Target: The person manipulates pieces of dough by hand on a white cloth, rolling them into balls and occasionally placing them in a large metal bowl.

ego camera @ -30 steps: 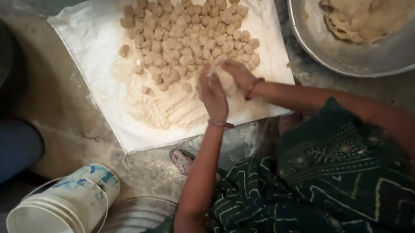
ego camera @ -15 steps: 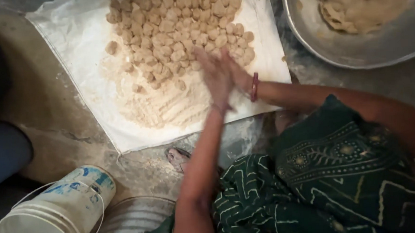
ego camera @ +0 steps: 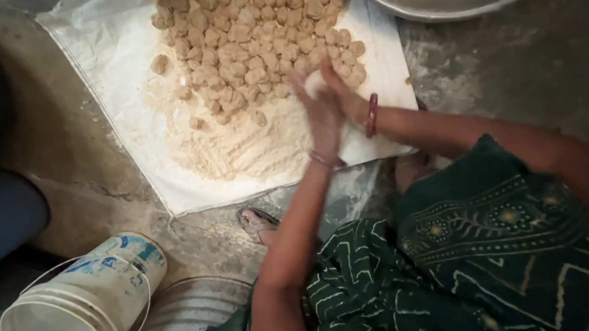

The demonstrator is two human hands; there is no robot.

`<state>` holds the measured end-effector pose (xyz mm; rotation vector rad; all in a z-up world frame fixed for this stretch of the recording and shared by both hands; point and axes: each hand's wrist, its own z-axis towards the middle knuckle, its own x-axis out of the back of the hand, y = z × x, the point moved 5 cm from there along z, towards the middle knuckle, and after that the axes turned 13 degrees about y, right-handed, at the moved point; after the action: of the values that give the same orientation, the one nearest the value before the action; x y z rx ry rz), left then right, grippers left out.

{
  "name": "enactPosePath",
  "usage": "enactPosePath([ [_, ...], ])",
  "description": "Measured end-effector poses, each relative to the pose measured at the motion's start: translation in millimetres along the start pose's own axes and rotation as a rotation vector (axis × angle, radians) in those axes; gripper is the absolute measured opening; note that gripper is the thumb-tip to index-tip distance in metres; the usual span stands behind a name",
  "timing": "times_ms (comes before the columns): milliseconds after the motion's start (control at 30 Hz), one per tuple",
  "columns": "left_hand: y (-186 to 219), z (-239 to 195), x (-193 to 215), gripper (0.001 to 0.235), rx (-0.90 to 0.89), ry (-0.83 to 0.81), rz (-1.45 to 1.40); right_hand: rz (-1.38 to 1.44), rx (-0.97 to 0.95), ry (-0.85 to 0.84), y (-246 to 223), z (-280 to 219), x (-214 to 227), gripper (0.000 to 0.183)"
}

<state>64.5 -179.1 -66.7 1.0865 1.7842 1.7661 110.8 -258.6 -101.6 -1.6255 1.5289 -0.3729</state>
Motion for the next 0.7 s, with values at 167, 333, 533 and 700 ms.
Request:
enactPosePath([
  [167, -9.9, 85.5, 43.4, 0.092, 0.011, 0.133, -0.304, -0.087, 0.151, -0.231, -3.8, -45.6, -36.5, 0.082],
  [333, 43.2, -18.7, 14.7, 0.106, 0.001, -0.168, -0.188, 0.162, 0.226, -0.280, -8.9, -20.4, -30.2, 0.082],
  [533, 55.0, -40.9, 6.5, 0.117, 0.360, -0.253, -0.260, -0.334, 0.679, -0.127, -62.7, -43.0, -10.2, 0.084],
  [700, 24.3, 103.8, 37.8, 0.092, -0.106, 0.176, -0.030, -0.250, 0.570, -0.247, -80.5, -107.9, -67.7, 0.077],
])
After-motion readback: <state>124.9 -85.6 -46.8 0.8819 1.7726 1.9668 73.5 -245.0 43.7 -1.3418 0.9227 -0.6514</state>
